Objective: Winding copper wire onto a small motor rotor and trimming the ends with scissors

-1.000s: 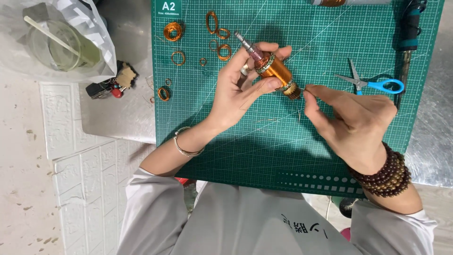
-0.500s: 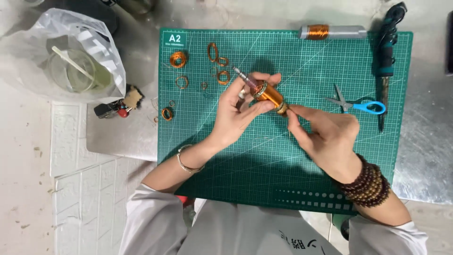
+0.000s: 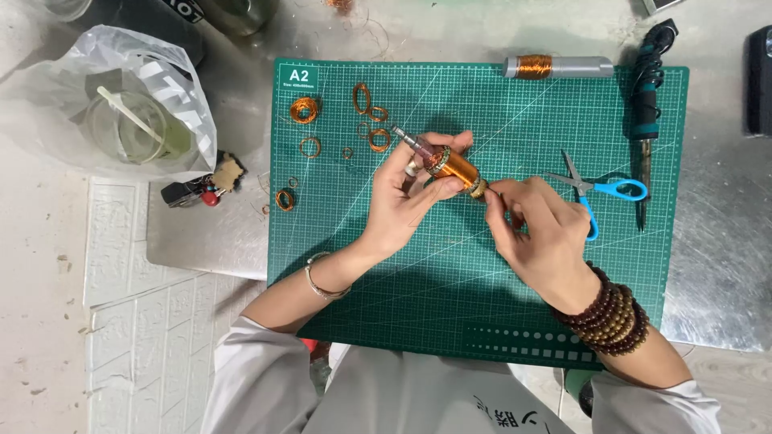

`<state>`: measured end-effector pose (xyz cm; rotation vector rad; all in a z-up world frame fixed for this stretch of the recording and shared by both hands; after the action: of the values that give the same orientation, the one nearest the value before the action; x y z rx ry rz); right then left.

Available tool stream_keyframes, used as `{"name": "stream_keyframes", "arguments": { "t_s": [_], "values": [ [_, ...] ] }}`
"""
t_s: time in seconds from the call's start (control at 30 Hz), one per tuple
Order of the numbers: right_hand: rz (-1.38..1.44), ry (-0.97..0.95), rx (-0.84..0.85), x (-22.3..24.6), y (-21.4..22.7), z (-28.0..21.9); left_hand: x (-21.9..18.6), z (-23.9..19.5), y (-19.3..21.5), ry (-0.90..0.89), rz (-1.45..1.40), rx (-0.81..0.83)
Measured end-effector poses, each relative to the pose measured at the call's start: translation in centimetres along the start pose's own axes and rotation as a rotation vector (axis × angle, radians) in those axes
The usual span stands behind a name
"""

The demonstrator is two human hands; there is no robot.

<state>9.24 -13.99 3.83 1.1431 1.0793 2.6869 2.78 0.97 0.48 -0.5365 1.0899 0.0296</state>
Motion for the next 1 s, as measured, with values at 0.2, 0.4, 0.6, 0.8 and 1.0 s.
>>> {"name": "stream_keyframes", "arguments": {
  "t_s": [0.2,0.4,0.6,0.8,1.0],
  "values": [
    [0.029,-0.015,0.028,0.2,0.1,0.1,0.0,-0.1,-0.1,0.020,0.003,-0.026],
    [0.091,-0.031,0.020,0.0,-0.4,0.1,-0.4,-0.1,-0.2,0.023,-0.005,-0.028],
    [0.145,-0.101,0.049,-0.7,-0.5,-0.5,0.0,-0.1,0.2,0.001,-0.025,-0.018],
    [0.110,-0.193,0.109,-0.3,1.9,0.0,-0.4,0.2,1.1,-0.014,-0.052,-0.007],
    [0.206,-0.405,0.140,-1.2,4.0,-0.8,-0.5,0.0,2.2,0.010,-0.072,0.010]
  ]
}}
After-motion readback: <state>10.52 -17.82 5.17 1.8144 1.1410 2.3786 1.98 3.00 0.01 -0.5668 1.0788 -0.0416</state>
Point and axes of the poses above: each hand's wrist, its own z-axis towards the middle knuckle, its own y-axis out of the back of the hand, x = y × z, the point moved 3 cm from there along z, towards the middle knuckle, and after that the axes turned 10 degrees about -y, right-handed, at the moved point
